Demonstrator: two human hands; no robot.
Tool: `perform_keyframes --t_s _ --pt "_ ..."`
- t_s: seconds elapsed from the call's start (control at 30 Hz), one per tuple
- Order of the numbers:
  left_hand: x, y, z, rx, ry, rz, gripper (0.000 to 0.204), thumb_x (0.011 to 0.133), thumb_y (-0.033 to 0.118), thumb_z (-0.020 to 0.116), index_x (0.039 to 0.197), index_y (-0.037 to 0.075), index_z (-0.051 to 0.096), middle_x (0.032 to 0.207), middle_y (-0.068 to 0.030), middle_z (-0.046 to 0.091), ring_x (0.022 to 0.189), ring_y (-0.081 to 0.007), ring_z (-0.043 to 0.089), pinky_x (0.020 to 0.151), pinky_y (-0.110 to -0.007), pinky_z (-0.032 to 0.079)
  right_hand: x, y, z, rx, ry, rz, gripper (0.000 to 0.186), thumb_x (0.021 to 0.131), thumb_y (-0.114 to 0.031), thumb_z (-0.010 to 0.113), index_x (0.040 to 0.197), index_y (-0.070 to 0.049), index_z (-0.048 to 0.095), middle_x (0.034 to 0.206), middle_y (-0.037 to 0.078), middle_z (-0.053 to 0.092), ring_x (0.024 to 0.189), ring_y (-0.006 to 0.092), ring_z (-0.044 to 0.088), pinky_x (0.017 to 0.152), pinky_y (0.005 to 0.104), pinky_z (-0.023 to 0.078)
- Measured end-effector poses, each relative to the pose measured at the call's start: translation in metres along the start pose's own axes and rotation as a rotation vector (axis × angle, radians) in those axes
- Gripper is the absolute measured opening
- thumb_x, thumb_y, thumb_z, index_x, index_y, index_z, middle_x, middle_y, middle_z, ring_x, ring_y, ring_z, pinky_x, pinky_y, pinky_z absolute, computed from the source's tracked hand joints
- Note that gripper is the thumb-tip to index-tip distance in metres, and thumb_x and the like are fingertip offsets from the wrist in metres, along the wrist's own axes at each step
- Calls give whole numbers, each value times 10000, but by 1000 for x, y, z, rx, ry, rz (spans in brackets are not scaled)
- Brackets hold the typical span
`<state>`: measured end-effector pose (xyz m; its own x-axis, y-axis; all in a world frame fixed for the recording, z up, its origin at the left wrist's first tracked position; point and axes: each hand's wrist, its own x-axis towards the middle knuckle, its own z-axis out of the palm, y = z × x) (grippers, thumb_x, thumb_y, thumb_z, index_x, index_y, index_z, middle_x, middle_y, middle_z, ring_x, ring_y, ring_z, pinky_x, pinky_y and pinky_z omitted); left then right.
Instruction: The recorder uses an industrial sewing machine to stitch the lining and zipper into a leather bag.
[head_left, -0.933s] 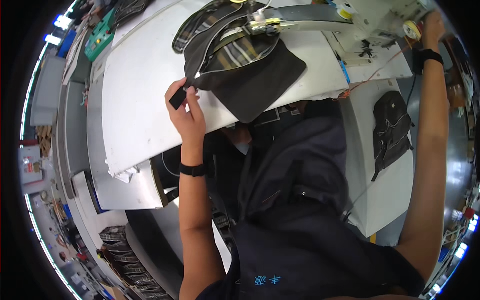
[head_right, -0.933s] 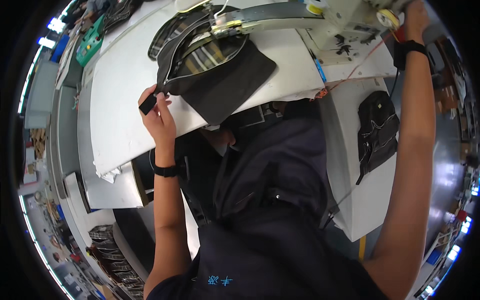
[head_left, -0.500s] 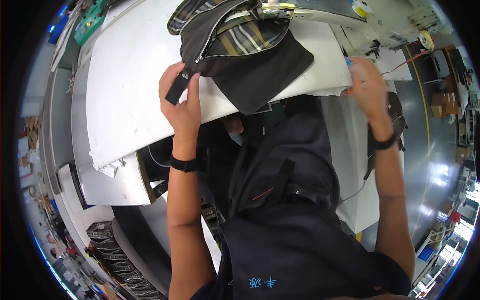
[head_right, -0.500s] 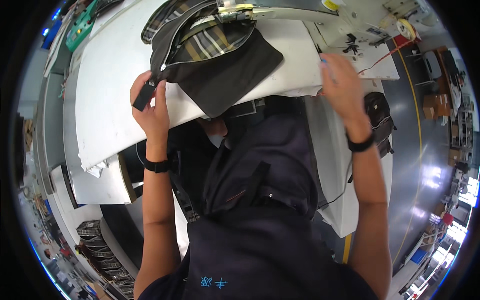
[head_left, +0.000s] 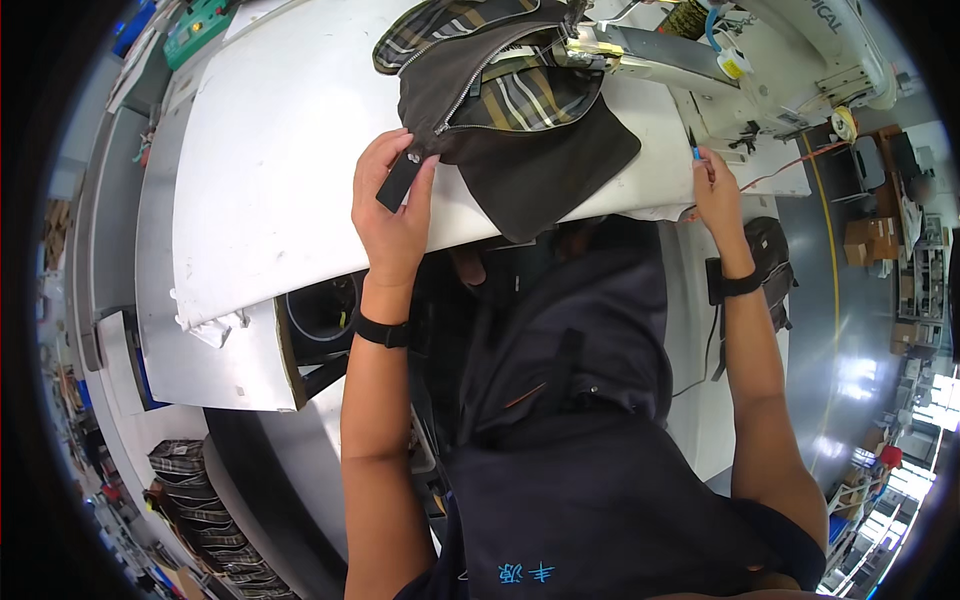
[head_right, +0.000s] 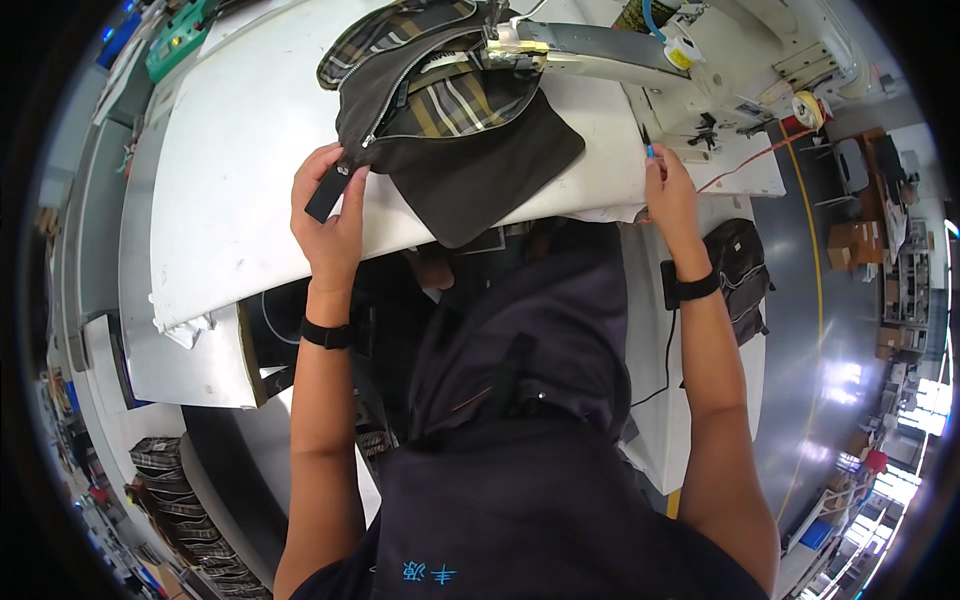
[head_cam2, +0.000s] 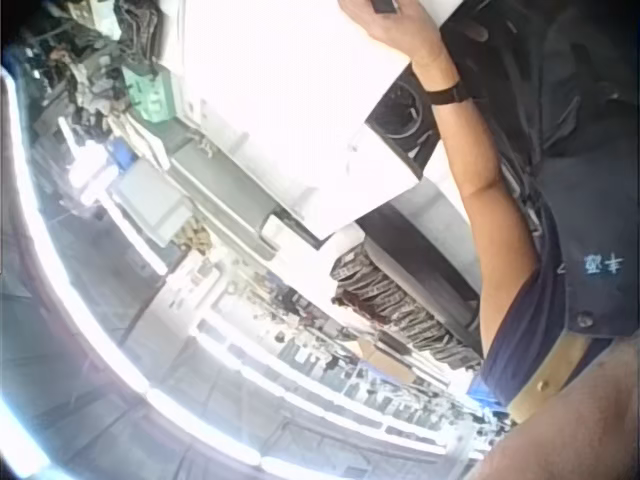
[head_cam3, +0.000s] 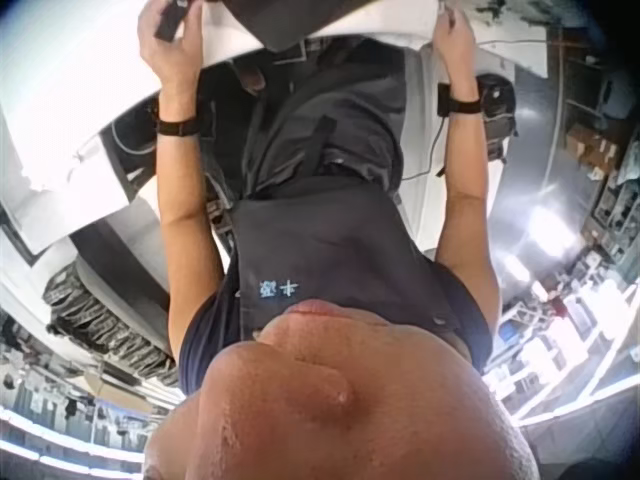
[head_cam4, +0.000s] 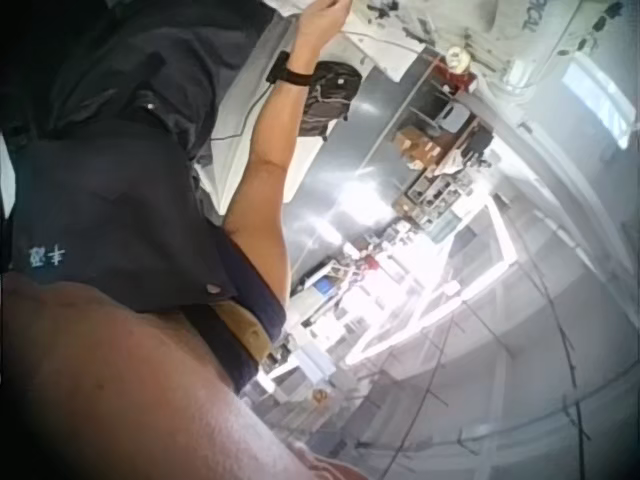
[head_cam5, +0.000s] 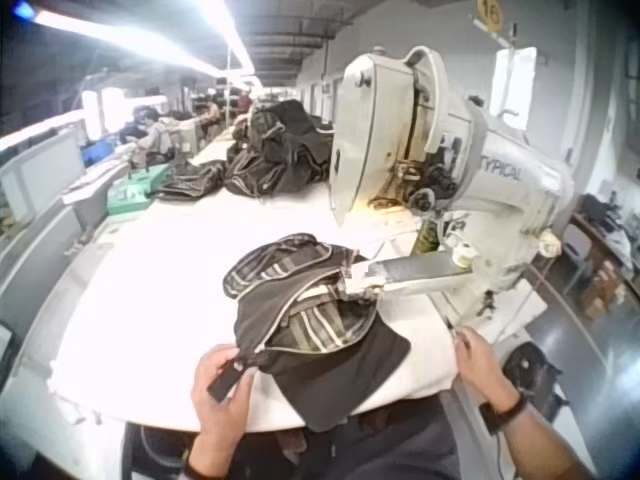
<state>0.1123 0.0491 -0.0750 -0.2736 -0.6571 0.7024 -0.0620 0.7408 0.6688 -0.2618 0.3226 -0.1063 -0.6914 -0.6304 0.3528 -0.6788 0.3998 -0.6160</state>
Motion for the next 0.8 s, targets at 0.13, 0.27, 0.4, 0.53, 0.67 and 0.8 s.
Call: perform_keyframes --t_s 0.13,0.27,0.4,0.53,0.67,0.8 --pt "-3 -4 0 -57 -5 -31 339 854 -38 799 1165 4 669 1220 -140 693 1121 -255 665 987 -348 521 11 4 -4 53 -36 100 287 1016 -185 586 1195 28 656 797 136 698 707 232 659 717 340 521" --pt "-6 -6 -2 -54 -11 -56 314 876 -38 785 1168 -11 673 1228 -127 691 1127 -214 656 999 -328 513 9 6 -13 -49 -129 221 209 992 -189 583 1022 9 643 792 168 681 681 276 641 682 379 507" --pt "-2 -2 -2 -69 -29 -60 354 842 -22 815 1162 8 669 1219 -140 700 1119 -260 678 981 -349 535 0 18 -39 -275 -128 130 231 993 -182 515 1017 9 642 930 268 685 903 454 665 794 476 520" --pt "-5 -5 -4 -94 10 -76 342 841 -12 820 1153 13 682 1210 -134 705 1118 -254 679 978 -341 536 -13 -6 -48 -339 -131 69 262 1008 -165 471 1028 16 658 968 277 693 974 452 666 844 464 516" --pt "-2 -10 2 -121 -3 -97 328 847 4 822 1146 7 689 1203 -133 713 1118 -251 680 991 -348 528 -16 -29 -63 -257 -2 223 363 1046 -278 484 986 18 684 969 218 720 934 339 686 829 382 502" --pt "-1 0 1 -221 -34 -252 314 877 24 812 1168 -15 700 1173 -108 717 1050 -182 693 891 -302 564 -18 -124 -28 71 -125 2 438 1037 -427 621 923 -10 689 793 78 632 739 102 520 690 289 453"
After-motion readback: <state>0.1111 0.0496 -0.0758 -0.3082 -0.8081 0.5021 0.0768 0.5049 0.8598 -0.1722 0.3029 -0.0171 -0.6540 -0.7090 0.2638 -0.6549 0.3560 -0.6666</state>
